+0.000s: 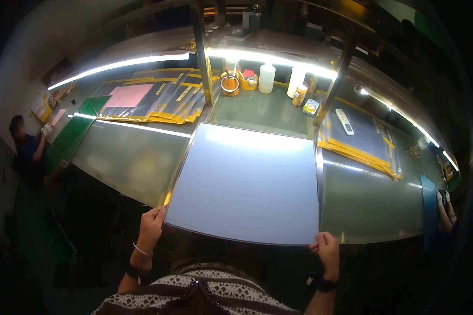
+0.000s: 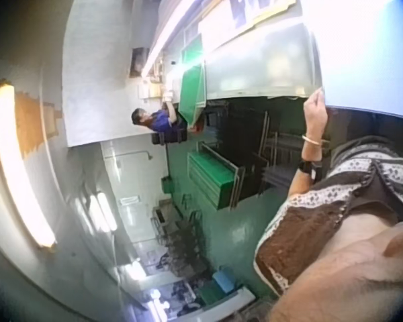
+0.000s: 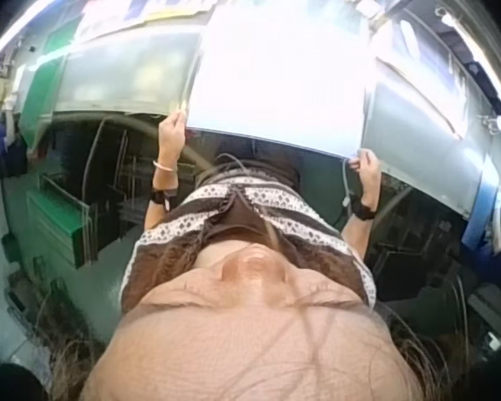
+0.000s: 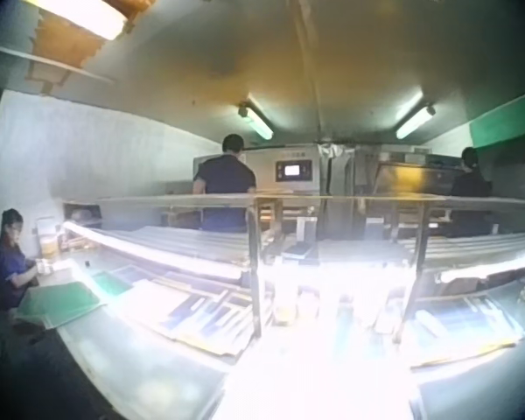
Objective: Inspecting and assembling patterned glass or electronic panels at a factory workstation.
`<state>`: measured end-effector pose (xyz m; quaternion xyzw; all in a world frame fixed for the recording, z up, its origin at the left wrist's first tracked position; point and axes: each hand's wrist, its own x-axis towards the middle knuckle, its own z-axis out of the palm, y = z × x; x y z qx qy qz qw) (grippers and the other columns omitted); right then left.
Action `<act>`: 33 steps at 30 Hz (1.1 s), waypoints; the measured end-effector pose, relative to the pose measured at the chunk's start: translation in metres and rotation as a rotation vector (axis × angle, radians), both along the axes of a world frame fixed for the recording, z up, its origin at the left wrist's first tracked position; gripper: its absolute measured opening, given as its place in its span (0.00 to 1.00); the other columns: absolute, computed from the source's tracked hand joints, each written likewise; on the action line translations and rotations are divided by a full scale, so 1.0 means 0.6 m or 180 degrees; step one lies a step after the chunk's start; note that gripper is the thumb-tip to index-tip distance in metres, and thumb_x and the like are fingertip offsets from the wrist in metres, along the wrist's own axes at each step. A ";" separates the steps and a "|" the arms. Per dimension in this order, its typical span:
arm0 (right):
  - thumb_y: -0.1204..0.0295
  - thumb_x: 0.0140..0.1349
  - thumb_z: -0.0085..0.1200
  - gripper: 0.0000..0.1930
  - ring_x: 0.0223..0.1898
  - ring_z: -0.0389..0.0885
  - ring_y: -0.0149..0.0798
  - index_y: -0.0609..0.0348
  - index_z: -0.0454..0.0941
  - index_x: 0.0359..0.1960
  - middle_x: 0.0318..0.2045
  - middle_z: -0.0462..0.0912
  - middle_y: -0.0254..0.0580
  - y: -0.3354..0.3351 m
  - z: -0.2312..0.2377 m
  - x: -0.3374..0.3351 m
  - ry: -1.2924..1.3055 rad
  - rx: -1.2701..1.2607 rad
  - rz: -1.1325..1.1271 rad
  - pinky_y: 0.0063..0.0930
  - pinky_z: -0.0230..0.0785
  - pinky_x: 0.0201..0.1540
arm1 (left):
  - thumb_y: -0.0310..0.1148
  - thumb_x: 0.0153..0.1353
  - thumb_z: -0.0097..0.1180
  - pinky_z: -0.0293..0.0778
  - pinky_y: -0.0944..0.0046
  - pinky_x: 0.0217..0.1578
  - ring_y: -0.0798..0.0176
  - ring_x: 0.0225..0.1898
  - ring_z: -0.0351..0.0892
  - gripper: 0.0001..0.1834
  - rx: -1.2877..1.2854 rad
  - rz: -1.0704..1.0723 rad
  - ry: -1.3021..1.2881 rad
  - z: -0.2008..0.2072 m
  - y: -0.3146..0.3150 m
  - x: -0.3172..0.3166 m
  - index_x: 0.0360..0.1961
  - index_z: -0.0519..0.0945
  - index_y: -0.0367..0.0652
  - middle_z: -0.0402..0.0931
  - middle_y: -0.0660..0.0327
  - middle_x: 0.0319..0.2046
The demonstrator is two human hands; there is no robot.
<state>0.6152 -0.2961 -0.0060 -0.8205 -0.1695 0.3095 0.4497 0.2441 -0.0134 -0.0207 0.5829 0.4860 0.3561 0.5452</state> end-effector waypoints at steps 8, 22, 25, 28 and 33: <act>0.69 0.61 0.45 0.11 0.18 0.73 0.27 0.64 0.73 0.27 0.18 0.77 0.40 0.012 -0.001 0.006 -0.0048 -0.0014 0.0075 0.18 0.63 0.21 | 0.29 0.62 0.47 0.70 0.74 0.29 0.75 0.27 0.74 0.14 -0.0002 0.0070 0.0295 0.001 0.002 0.003 0.40 0.78 0.29 0.79 0.60 0.25; 0.68 0.63 0.46 0.11 0.14 0.71 0.26 0.62 0.70 0.25 0.15 0.73 0.35 -0.013 -0.029 0.032 -0.0419 -0.0590 0.0030 0.17 0.63 0.17 | 0.31 0.62 0.46 0.71 0.71 0.17 0.70 0.15 0.76 0.14 -0.0019 0.0081 0.0578 0.006 0.010 0.008 0.37 0.78 0.30 0.78 0.58 0.19; 0.68 0.63 0.46 0.11 0.14 0.71 0.26 0.62 0.70 0.26 0.15 0.72 0.35 -0.007 -0.036 0.032 -0.0261 -0.0218 0.0013 0.17 0.63 0.16 | 0.31 0.62 0.46 0.70 0.72 0.18 0.69 0.15 0.76 0.14 -0.0033 0.0091 0.0554 0.008 0.013 0.008 0.36 0.78 0.29 0.77 0.58 0.18; 0.69 0.63 0.46 0.11 0.14 0.70 0.25 0.64 0.72 0.28 0.15 0.72 0.34 -0.010 -0.036 0.032 -0.0444 -0.0118 0.0009 0.16 0.62 0.16 | 0.32 0.61 0.48 0.70 0.69 0.21 0.66 0.18 0.78 0.14 0.0033 0.0122 0.0664 -0.013 0.018 0.001 0.35 0.79 0.30 0.78 0.55 0.19; 0.69 0.63 0.46 0.12 0.13 0.68 0.23 0.66 0.74 0.26 0.15 0.72 0.32 -0.003 -0.031 0.031 -0.0379 0.0272 0.0017 0.16 0.60 0.16 | 0.34 0.58 0.50 0.71 0.64 0.29 0.59 0.25 0.79 0.14 0.0741 0.0185 0.1350 -0.009 0.021 0.005 0.36 0.78 0.32 0.78 0.49 0.23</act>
